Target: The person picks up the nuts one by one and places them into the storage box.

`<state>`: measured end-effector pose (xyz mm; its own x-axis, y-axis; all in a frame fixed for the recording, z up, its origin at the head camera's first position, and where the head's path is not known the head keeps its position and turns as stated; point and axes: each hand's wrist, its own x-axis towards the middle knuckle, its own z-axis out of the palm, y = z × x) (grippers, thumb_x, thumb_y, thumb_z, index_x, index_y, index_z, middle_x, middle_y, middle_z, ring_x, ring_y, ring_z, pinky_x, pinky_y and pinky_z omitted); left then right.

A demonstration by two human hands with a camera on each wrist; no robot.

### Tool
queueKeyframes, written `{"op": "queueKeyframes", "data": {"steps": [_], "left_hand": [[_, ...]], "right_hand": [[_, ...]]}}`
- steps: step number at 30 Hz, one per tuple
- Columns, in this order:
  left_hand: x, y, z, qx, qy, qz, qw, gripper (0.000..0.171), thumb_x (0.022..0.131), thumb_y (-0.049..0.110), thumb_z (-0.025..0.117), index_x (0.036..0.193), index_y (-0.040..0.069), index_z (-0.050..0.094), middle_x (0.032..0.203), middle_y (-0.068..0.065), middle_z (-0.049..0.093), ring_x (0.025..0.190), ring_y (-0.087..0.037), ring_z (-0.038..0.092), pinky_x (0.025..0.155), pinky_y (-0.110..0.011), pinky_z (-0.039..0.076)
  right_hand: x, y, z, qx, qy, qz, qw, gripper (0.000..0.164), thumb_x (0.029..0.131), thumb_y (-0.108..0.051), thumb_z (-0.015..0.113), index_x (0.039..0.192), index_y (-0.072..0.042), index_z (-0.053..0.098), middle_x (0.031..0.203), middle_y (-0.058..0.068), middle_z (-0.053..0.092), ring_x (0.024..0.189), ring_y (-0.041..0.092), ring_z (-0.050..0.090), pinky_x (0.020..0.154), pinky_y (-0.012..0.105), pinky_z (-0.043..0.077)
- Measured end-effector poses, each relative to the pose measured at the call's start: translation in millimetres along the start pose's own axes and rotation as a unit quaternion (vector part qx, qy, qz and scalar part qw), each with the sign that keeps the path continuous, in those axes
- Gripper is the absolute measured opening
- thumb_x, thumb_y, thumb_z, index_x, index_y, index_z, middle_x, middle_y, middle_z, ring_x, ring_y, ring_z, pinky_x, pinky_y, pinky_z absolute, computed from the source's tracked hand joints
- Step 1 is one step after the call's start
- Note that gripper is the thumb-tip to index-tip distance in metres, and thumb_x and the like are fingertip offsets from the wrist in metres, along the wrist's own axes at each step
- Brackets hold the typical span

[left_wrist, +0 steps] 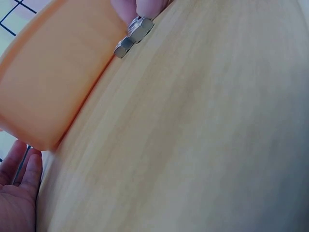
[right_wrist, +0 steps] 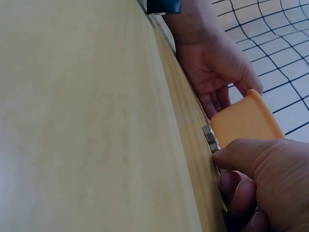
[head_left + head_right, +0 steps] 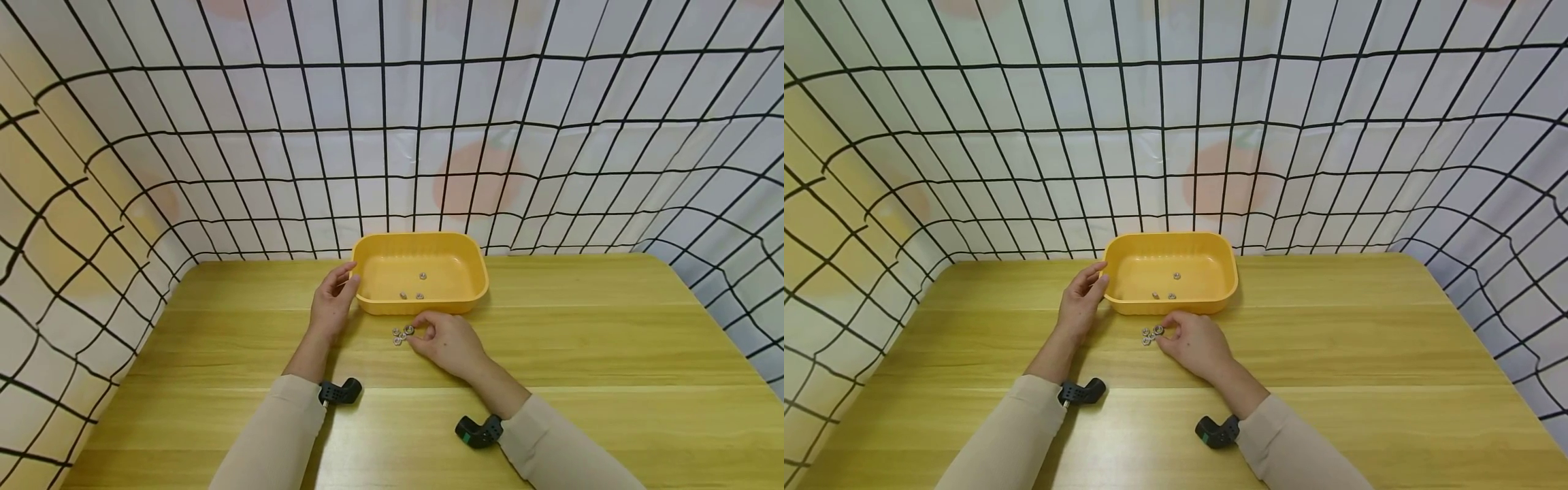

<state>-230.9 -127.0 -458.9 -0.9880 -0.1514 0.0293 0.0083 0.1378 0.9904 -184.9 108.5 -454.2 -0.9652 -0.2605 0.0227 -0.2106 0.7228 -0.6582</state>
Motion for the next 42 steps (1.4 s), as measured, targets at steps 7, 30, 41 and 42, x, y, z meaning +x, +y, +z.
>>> {"op": "queueKeyframes", "data": {"steps": [7,30,41,42], "left_hand": [[0.4,0.3,0.1,0.003,0.000,0.001,1.0000,0.037,0.103,0.034,0.062,0.139,0.024,0.063,0.148,-0.008,0.054,0.139,-0.028,0.049,0.114,-0.048,0.044],[1.7,-0.8,0.6,0.009,-0.001,0.002,1.0000,0.037,0.103,0.034,0.062,0.139,0.024,0.063,0.147,-0.008,0.055,0.139,-0.028,0.049,0.114,-0.049,0.043],[0.3,0.2,0.4,0.007,0.000,0.003,1.0000,0.036,0.103,0.033,0.062,0.138,0.024,0.064,0.147,-0.008,0.055,0.138,-0.028,0.050,0.113,-0.048,0.044],[0.2,0.1,0.4,0.008,0.000,0.002,1.0000,0.036,0.103,0.033,0.062,0.138,0.024,0.064,0.147,-0.007,0.055,0.138,-0.028,0.050,0.113,-0.048,0.044]], "right_hand": [[2.9,-3.7,1.5,-0.007,0.008,0.002,1.000,0.018,0.088,-0.034,0.080,0.099,-0.021,0.074,0.065,-0.009,0.059,0.056,0.009,0.051,0.058,0.026,0.041],[1.4,-4.4,2.1,0.010,0.005,0.002,1.000,0.013,0.088,-0.030,0.079,0.093,-0.020,0.072,0.063,-0.010,0.061,0.051,0.009,0.053,0.053,0.025,0.041],[-3.1,-8.8,-3.4,0.059,-0.022,-0.013,0.998,0.013,0.089,-0.026,0.078,0.096,-0.017,0.072,0.062,-0.008,0.061,0.048,0.009,0.051,0.049,0.023,0.038],[-3.5,-9.8,-4.1,0.063,-0.024,-0.014,0.998,0.013,0.089,-0.025,0.078,0.097,-0.017,0.071,0.063,-0.008,0.061,0.049,0.009,0.050,0.048,0.023,0.037]]}}
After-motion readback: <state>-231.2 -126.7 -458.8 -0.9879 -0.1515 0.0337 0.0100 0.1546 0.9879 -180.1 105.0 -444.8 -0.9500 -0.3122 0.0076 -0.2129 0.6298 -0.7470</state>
